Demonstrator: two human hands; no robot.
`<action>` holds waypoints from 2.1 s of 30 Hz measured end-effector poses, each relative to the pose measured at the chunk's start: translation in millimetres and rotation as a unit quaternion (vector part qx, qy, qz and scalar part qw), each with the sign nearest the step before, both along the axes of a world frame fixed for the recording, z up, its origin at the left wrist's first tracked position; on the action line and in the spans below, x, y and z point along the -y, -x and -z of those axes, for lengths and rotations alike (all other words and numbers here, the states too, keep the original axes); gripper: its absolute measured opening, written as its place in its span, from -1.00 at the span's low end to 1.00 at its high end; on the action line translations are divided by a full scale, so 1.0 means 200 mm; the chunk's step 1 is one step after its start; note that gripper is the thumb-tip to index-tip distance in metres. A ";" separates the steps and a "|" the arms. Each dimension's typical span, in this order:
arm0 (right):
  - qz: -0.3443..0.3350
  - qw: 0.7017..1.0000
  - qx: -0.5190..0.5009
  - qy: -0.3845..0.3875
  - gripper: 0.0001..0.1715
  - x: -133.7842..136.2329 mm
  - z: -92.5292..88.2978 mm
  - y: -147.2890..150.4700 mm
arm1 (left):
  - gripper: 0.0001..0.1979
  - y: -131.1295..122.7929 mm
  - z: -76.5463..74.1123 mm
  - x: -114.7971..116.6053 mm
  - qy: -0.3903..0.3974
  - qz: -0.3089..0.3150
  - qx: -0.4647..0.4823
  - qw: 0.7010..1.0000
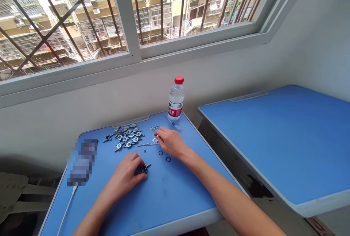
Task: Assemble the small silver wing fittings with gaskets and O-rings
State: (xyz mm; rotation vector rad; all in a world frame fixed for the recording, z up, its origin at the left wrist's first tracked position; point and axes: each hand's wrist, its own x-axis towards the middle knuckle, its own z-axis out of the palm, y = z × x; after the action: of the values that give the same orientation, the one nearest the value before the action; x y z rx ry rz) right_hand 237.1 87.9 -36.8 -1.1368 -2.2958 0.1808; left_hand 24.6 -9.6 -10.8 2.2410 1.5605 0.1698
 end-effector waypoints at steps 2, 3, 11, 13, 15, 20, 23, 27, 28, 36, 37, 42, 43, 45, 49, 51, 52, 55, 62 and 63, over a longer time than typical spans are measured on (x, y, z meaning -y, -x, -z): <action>-0.008 1.000 -0.012 0.009 -0.82 0.00 -0.01 0.00 | -0.86 0.01 0.00 0.00 0.005 -0.006 0.018 1.000; -0.015 1.000 -0.017 0.015 -0.83 0.00 -0.01 0.00 | -0.85 0.02 0.00 0.00 0.009 -0.009 0.024 1.000; -0.079 0.997 0.024 0.005 -0.82 0.01 -0.02 0.02 | -0.80 0.02 0.00 0.01 0.037 -0.013 0.023 0.999; -0.085 0.995 0.051 0.000 -0.79 0.01 0.00 0.04 | -0.80 0.02 -0.01 0.01 0.041 -0.012 0.019 0.999; -0.087 0.993 0.077 -0.006 -0.79 0.01 0.03 0.05 | -0.79 0.02 -0.01 0.01 0.044 -0.012 0.017 0.999; -0.084 0.991 0.102 -0.009 -0.87 0.01 0.06 0.08 | -0.79 0.02 0.00 0.01 0.046 -0.014 0.021 0.999; -0.078 0.991 0.106 -0.009 -0.86 0.01 0.05 0.09 | -0.80 0.02 -0.01 0.01 0.045 -0.014 0.016 0.999; -0.059 0.997 0.057 0.006 -0.86 0.01 0.02 0.06 | -0.84 0.01 -0.02 0.00 0.049 -0.002 0.006 0.999; -0.045 0.998 0.025 0.023 -0.87 0.00 0.00 0.04 | -0.84 0.01 -0.02 0.00 0.051 0.000 0.005 0.999; 0.049 0.981 -0.147 0.115 -0.74 -0.13 -0.06 -0.13 | -0.83 0.02 -0.04 0.00 0.063 0.005 0.005 0.998; 0.059 0.979 -0.153 0.121 -0.73 -0.14 -0.06 -0.13 | -0.82 0.02 -0.04 0.00 0.062 0.004 0.006 0.998; 0.100 0.981 -0.112 0.122 -0.74 -0.18 -0.01 -0.07 | -0.82 0.02 -0.03 0.01 0.054 0.008 0.013 0.998; 0.105 0.982 -0.099 0.118 -0.72 -0.19 0.00 -0.05 | -0.82 0.02 -0.03 0.01 0.052 0.010 0.015 0.998; 0.112 0.985 -0.072 0.113 -0.64 -0.20 0.02 -0.01 | -0.82 0.01 -0.03 0.01 0.051 0.013 0.017 0.998; 0.121 0.985 -0.017 0.122 -0.64 -0.22 0.05 0.03 | -0.82 0.01 -0.04 0.01 0.048 0.015 0.017 0.999; 0.126 0.984 -0.001 0.127 -0.73 -0.22 0.05 0.03 | -0.81 0.01 -0.04 0.01 0.046 0.016 0.015 0.999; 0.130 0.983 0.004 0.128 -0.76 -0.21 0.06 0.04 | -0.81 0.01 -0.04 0.01 0.048 0.016 0.013 0.999; 0.137 0.981 0.011 0.134 -0.81 -0.21 0.05 0.03 | -0.81 0.01 -0.04 0.01 0.049 0.016 0.017 0.999; 0.151 0.975 -0.014 0.160 -0.84 -0.13 -0.07 -0.04 | -0.83 0.04 -0.01 0.01 0.037 0.006 0.026 0.999; 0.139 0.975 -0.022 0.169 -0.83 -0.09 -0.10 -0.04 | -0.82 0.04 -0.01 0.01 0.038 0.006 0.029 0.999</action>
State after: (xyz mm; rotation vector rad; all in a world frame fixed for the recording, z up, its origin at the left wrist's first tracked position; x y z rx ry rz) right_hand 245.1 105.7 -17.7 -1.5934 -2.0878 0.4978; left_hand 16.9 -11.0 -9.0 2.1673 1.4983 0.1666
